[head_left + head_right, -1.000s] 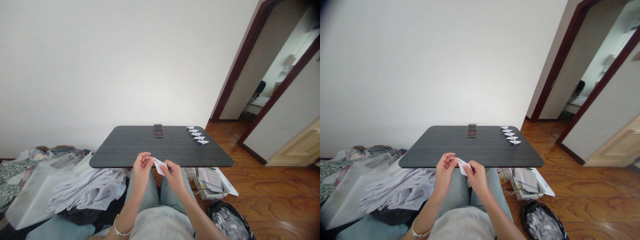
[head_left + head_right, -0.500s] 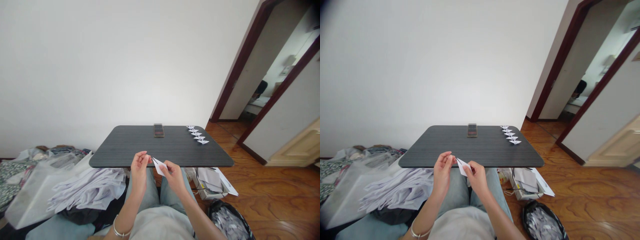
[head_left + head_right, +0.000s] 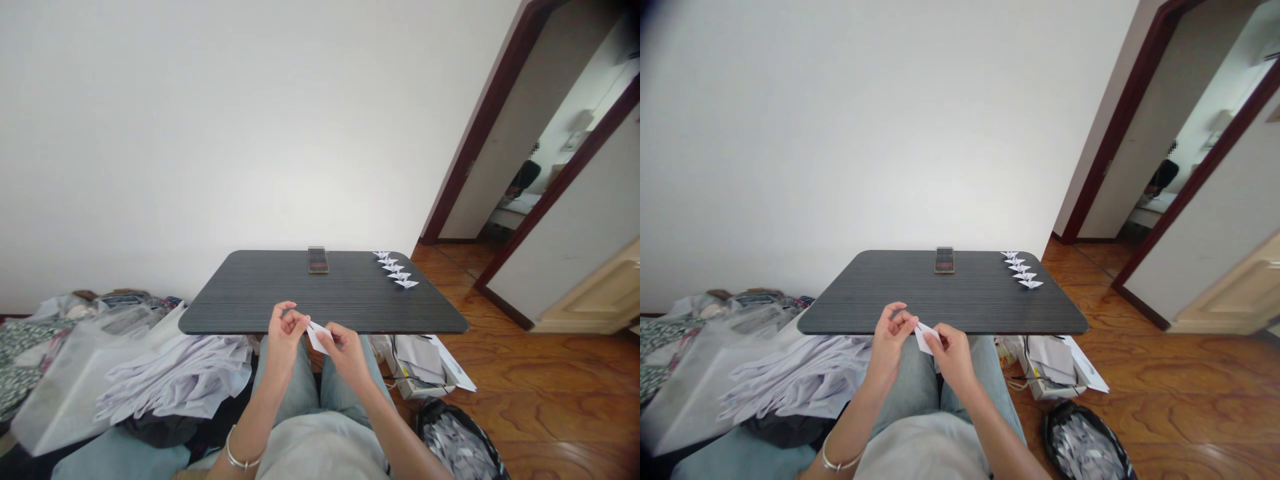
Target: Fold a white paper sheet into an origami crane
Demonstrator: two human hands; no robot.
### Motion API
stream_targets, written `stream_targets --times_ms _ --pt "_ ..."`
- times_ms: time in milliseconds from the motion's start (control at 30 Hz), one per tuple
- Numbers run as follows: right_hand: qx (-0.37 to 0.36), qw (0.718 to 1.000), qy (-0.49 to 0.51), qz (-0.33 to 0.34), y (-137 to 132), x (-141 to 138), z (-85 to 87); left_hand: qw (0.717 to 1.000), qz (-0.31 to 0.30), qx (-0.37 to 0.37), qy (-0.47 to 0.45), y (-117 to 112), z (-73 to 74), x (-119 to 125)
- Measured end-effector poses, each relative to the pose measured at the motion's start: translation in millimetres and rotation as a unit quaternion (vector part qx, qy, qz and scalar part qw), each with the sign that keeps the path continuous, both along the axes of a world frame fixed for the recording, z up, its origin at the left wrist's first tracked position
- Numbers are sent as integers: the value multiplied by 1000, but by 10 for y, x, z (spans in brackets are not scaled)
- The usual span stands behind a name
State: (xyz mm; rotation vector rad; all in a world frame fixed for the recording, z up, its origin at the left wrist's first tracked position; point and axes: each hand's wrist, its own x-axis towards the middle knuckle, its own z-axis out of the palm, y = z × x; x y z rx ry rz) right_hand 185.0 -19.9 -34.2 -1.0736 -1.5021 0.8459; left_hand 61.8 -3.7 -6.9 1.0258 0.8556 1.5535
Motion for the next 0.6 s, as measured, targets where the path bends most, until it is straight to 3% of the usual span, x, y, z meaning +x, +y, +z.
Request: stream_targets --times_ms 300,467,600 --pt "-12 1000 -9 -2 14 -13 -32 998 -18 -41 -50 38 -53 -16" --pt "-10 1000 -6 -11 20 -8 -36 998 -59 -34 -3 18 -40 -32" --pt "-8 1000 -12 -5 21 -16 -25 999 -34 -15 12 2 -27 -3"
